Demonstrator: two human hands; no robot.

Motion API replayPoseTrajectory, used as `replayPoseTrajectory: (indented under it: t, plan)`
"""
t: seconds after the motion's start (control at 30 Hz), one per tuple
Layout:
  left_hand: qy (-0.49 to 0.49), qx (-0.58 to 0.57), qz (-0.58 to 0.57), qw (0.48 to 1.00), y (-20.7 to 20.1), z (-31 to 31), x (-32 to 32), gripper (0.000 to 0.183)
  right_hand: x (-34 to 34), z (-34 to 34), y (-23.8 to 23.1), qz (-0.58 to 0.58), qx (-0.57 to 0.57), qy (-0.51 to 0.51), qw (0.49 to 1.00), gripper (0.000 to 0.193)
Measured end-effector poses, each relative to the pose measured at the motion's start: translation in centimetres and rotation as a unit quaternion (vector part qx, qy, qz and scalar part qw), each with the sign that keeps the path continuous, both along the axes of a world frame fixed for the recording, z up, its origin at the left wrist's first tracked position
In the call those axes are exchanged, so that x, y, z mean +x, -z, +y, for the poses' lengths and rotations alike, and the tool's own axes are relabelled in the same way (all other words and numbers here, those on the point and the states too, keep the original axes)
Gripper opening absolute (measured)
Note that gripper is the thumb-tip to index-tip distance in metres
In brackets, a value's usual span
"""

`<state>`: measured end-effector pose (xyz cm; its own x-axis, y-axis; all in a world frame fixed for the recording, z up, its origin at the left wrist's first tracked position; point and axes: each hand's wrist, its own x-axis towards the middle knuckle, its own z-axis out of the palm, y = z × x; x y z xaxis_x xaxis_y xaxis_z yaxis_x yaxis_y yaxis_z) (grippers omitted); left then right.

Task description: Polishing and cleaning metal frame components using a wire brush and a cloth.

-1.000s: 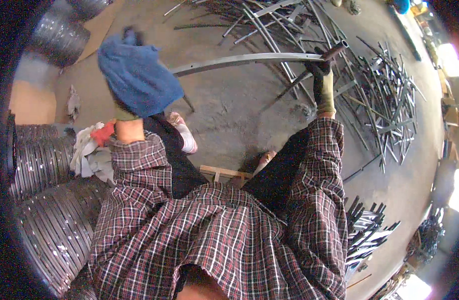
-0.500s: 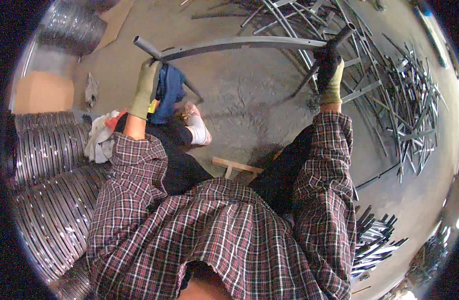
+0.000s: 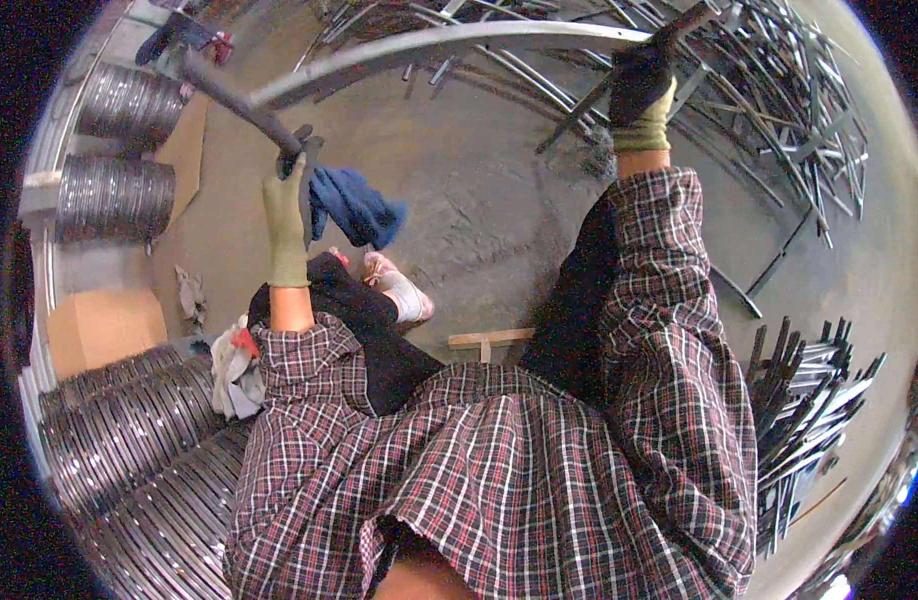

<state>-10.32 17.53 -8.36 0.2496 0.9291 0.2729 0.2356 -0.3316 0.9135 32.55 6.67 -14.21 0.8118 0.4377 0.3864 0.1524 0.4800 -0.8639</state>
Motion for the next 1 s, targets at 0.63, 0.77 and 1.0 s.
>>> replayPoseTrajectory:
  t: [0.63,0.77,1.0]
  plan:
    - [-0.142,0.147,-0.025,0.979,-2.5,2.1,4.4,0.029,-2.7,1.7,4.8,0.376,-0.092,-0.131,0.913,0.051]
    - [-0.142,0.176,0.061,0.972,-3.4,2.7,4.1,0.033,-3.2,2.1,4.5,0.348,-0.108,-0.151,0.919,0.055]
    - [-0.172,0.192,0.056,0.965,-3.1,1.7,4.8,0.036,-4.0,1.6,4.7,0.258,-0.105,-0.152,0.948,0.052]
